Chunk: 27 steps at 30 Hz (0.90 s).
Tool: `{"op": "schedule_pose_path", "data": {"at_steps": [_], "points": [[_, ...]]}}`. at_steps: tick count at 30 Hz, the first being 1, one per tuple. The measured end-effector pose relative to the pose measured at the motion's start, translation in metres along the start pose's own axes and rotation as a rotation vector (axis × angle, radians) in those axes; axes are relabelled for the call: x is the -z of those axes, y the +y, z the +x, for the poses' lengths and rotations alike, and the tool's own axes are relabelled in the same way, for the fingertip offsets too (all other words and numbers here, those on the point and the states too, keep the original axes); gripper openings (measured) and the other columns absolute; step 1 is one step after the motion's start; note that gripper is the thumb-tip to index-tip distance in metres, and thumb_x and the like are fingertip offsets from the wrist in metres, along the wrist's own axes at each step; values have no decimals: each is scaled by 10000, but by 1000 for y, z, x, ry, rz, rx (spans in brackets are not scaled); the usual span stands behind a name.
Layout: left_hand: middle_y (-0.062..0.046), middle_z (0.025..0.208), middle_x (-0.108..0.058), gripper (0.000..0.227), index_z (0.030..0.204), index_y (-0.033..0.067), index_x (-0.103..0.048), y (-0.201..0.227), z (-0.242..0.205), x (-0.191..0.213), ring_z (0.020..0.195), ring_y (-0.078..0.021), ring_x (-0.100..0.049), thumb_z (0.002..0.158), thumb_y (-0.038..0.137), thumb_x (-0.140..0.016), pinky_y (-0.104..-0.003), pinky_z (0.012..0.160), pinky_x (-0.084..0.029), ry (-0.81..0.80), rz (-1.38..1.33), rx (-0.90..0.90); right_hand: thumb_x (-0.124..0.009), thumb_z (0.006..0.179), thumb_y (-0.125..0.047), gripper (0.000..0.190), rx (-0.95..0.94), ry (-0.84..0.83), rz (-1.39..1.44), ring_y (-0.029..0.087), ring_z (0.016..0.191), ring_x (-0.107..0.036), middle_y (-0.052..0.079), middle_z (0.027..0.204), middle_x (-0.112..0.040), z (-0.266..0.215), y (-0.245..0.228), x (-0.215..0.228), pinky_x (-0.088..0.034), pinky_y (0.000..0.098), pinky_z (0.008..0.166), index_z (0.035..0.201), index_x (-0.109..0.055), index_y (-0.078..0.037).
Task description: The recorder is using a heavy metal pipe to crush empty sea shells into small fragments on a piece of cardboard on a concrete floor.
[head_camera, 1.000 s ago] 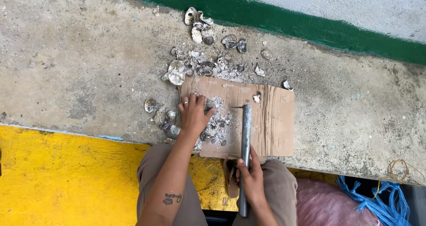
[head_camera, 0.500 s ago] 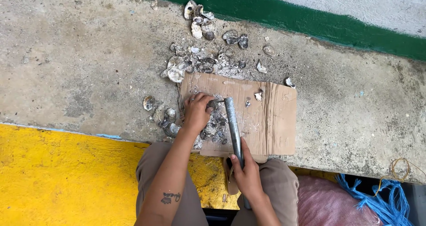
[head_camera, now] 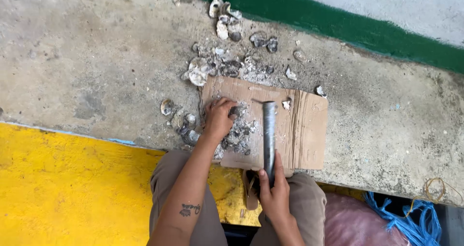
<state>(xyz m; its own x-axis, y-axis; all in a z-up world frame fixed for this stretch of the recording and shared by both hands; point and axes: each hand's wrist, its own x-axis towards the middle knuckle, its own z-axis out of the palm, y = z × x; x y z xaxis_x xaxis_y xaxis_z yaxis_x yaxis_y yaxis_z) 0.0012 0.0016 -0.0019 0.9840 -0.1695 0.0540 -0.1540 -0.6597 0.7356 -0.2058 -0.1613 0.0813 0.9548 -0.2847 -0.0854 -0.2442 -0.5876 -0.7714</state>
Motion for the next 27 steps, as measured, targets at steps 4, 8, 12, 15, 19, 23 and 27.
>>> {"op": "schedule_pose_path", "data": {"at_steps": [4,8,12,15,19,23,27], "points": [[-38,1220,-681,394,1146,130,-746,2,2,4,1221,-271,-579,767,74,-838,-480,1168,-256,-14,4,10,-573,1002,-232,667,47,49,25,270,863,-717,231,1041,-720,2,5,-8,-561,383,741,1583,-303,-48],[-14,1213,-687,399,1143,147,-753,2,0,1,1215,-238,-593,759,79,-838,-493,1199,-204,-39,11,24,-584,999,-202,654,76,-115,-44,343,999,-710,288,1158,-692,6,6,-7,-561,413,797,1574,-316,-45],[-20,1232,-683,392,1159,142,-748,2,-1,5,1233,-244,-592,781,87,-837,-475,1171,-247,-5,-1,-27,-563,1018,-207,623,176,71,-12,342,977,-733,292,1179,-689,-1,-9,3,-571,409,813,1563,-318,-32],[-14,1218,-681,384,1125,149,-747,3,2,2,1219,-226,-592,757,97,-845,-498,1182,-219,-30,9,6,-559,1011,-226,681,-19,-73,-28,310,987,-736,253,1124,-714,5,16,-12,-574,394,787,1589,-254,-34],[-24,1200,-679,377,1126,149,-748,3,4,3,1217,-242,-589,766,103,-848,-506,1184,-223,-1,28,1,-567,995,-231,665,-224,-245,-65,301,907,-764,243,1084,-732,16,-17,2,-572,393,782,1594,-307,-104],[-34,1211,-677,402,1130,139,-742,2,0,3,1212,-261,-589,747,98,-853,-507,1164,-237,-4,12,-10,-589,997,-183,654,86,-5,-18,333,935,-741,273,1149,-694,1,-6,0,-573,405,760,1571,-311,-36],[-38,1208,-675,385,1140,148,-734,0,2,0,1219,-258,-595,773,113,-846,-503,1181,-236,-10,7,19,-592,995,-165,656,130,-145,-87,402,988,-714,300,1158,-674,13,11,-10,-564,437,809,1573,-316,-22]]}}
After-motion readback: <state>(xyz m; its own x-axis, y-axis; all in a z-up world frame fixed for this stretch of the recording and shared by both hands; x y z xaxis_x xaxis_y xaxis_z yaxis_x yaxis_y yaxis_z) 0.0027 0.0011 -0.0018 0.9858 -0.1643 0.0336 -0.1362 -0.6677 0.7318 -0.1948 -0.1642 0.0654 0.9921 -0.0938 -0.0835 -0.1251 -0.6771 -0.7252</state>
